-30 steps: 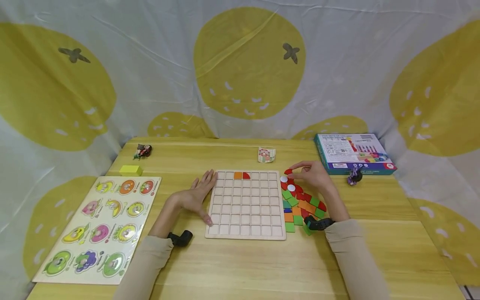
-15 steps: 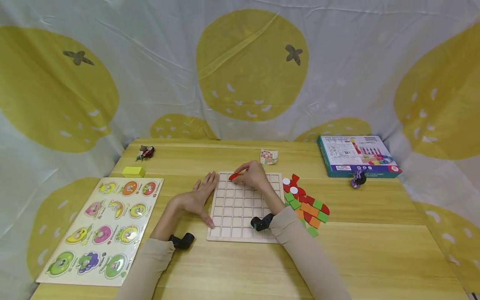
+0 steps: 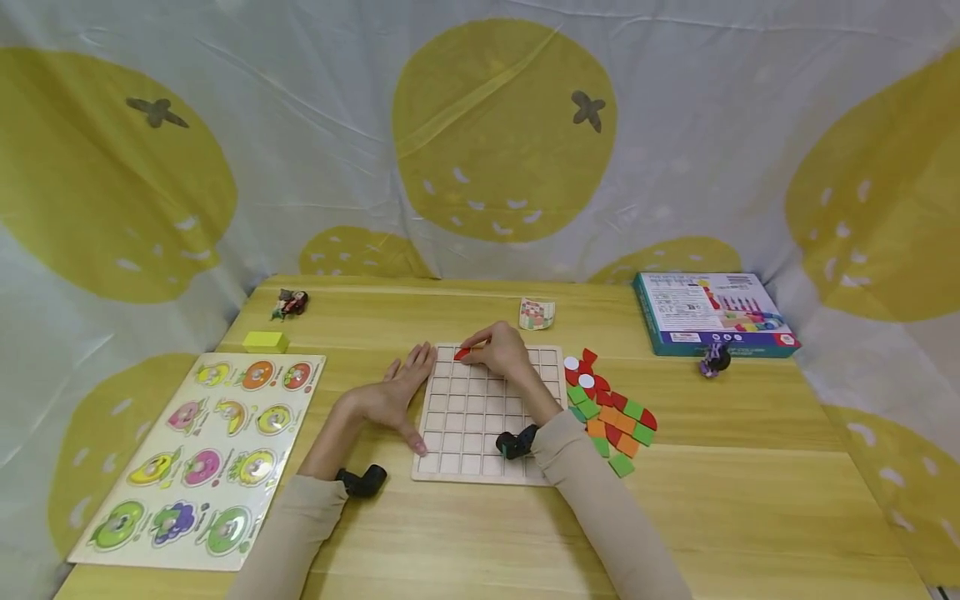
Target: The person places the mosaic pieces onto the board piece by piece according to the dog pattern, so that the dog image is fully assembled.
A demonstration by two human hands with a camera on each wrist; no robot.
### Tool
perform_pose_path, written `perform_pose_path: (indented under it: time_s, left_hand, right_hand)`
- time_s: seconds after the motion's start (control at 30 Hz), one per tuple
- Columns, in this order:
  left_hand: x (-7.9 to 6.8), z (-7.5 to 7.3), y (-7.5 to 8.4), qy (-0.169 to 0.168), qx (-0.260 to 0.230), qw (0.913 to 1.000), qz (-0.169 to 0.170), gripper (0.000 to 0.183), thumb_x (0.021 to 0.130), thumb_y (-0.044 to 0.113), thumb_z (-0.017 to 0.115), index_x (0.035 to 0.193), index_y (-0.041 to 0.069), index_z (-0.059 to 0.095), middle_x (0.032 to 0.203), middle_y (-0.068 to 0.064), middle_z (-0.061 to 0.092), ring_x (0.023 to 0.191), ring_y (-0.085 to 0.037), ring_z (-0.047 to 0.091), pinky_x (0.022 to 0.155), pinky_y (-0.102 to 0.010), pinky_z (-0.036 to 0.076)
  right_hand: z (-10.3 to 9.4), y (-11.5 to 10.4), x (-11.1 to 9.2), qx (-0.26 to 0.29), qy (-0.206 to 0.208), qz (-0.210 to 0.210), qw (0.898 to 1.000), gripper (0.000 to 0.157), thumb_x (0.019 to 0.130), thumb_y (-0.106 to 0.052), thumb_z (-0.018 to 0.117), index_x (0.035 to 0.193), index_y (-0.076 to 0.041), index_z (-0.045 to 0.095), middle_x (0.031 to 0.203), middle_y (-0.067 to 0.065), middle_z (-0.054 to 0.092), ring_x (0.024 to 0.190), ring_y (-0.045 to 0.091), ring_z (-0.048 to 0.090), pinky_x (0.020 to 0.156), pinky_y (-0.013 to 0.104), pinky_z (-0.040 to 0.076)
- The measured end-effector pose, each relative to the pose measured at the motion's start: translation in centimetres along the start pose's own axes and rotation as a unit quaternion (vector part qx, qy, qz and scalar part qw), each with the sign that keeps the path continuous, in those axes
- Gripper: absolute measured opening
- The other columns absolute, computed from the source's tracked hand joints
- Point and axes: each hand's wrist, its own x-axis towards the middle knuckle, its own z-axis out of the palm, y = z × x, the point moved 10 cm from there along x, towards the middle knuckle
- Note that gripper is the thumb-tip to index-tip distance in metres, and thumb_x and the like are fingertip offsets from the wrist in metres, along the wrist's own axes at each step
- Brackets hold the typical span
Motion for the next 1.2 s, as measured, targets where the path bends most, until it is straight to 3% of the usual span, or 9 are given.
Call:
perform_pose_path:
  time_s: [0.17,0.3,0.53,0.7,0.8,0.9,0.97,1.07,1.2]
  left_hand:
    - [0.2,0.1,0.0,0.002,-0.002,1.0,-0.002,0.152,0.054,0.051,0.09,0.152,0.007,-0.018,0.158,-0.015,-0.027,0.147,-0.03,-0.027,0.119,-0.056,-0.013]
    - [0.2,0.1,0.1,0.002,0.001,1.0,-0.003,0.153,0.053,0.051,0.09,0.152,0.007,-0.019,0.158,-0.016,-0.027,0.147,-0.03,-0.026,0.119,-0.056,-0.013]
    - [0.3,0.1,0.1,0.005,-0.008,1.0,-0.003,0.153,0.053,0.05,0.091,0.152,0.006,-0.017,0.159,-0.016,-0.027,0.148,-0.031,-0.025,0.119,-0.056,-0.012]
    - [0.3,0.1,0.0,0.005,0.002,1.0,-0.005,0.154,0.053,0.052,0.09,0.152,0.007,-0.018,0.159,-0.015,-0.027,0.148,-0.03,-0.026,0.119,-0.055,-0.012]
    - [0.3,0.2,-0.1,0.005,-0.002,1.0,-0.003,0.154,0.053,0.052,0.09,0.152,0.006,-0.018,0.158,-0.016,-0.027,0.148,-0.03,-0.026,0.119,-0.056,-0.012]
    - [0.3,0.2,-0.1,0.008,-0.009,0.9999,0.0,0.154,0.052,0.051,0.09,0.152,0.005,-0.018,0.158,-0.017,-0.027,0.148,-0.032,-0.025,0.118,-0.058,-0.011]
    - [0.3,0.1,0.0,0.009,-0.011,0.9999,0.003,0.154,0.052,0.051,0.091,0.152,0.004,-0.018,0.158,-0.017,-0.027,0.147,-0.032,-0.025,0.118,-0.059,-0.011]
    - [0.3,0.0,0.0,0.011,-0.009,0.9999,0.009,0.155,0.052,0.052,0.09,0.152,0.004,-0.018,0.158,-0.018,-0.026,0.147,-0.034,-0.024,0.118,-0.06,-0.01]
    - [0.3,0.0,0.0,0.009,-0.003,0.9999,0.003,0.155,0.052,0.053,0.09,0.152,0.005,-0.018,0.158,-0.017,-0.027,0.147,-0.032,-0.025,0.119,-0.058,-0.011]
  right_hand:
    - [-0.9,0.3,-0.6,0.037,-0.022,0.007,0.999,0.026,0.078,-0.017,0.081,0.103,-0.012,0.077,0.06,0.01,0.061,0.046,0.009,0.035,0.045,0.021,0.028]
    - [-4.3,1.0,-1.9,0.056,-0.019,0.008,0.998,0.036,0.081,-0.02,0.078,0.116,-0.011,0.072,0.05,0.0,0.041,0.047,0.011,0.029,0.045,0.023,0.026]
    - [-12.5,5.6,-6.3,-0.015,0.009,0.069,0.997,0.035,0.085,-0.026,0.075,0.117,-0.014,0.071,0.054,-0.004,0.033,0.047,0.014,0.03,0.045,0.026,0.027]
    - [-15.7,9.2,-9.0,-0.079,0.016,0.107,0.991,0.034,0.085,-0.027,0.074,0.114,-0.009,0.072,0.057,-0.003,0.033,0.054,0.017,0.035,0.051,0.027,0.029]
    - [-16.5,10.6,-9.7,-0.081,0.031,0.124,0.988,0.036,0.084,-0.031,0.075,0.111,-0.008,0.073,0.058,0.002,0.041,0.054,0.019,0.038,0.049,0.027,0.029]
    - [-16.6,11.7,-9.5,-0.057,0.042,0.141,0.988,0.038,0.083,-0.035,0.076,0.112,-0.01,0.074,0.077,0.009,0.06,0.064,0.022,0.044,0.054,0.028,0.032]
    - [-16.4,12.3,-9.1,-0.033,0.042,0.156,0.986,0.04,0.083,-0.036,0.075,0.114,-0.011,0.073,0.102,0.015,0.067,0.081,0.024,0.051,0.064,0.028,0.036]
    - [-16.1,13.0,-8.4,-0.005,0.048,0.182,0.982,0.041,0.082,-0.036,0.076,0.114,-0.011,0.073,0.128,0.016,0.062,0.109,0.027,0.051,0.08,0.028,0.036]
    - [-16.1,13.1,-7.7,-0.008,0.061,0.186,0.981,0.04,0.081,-0.035,0.078,0.108,-0.007,0.074,0.124,0.017,0.064,0.112,0.029,0.052,0.08,0.028,0.039]
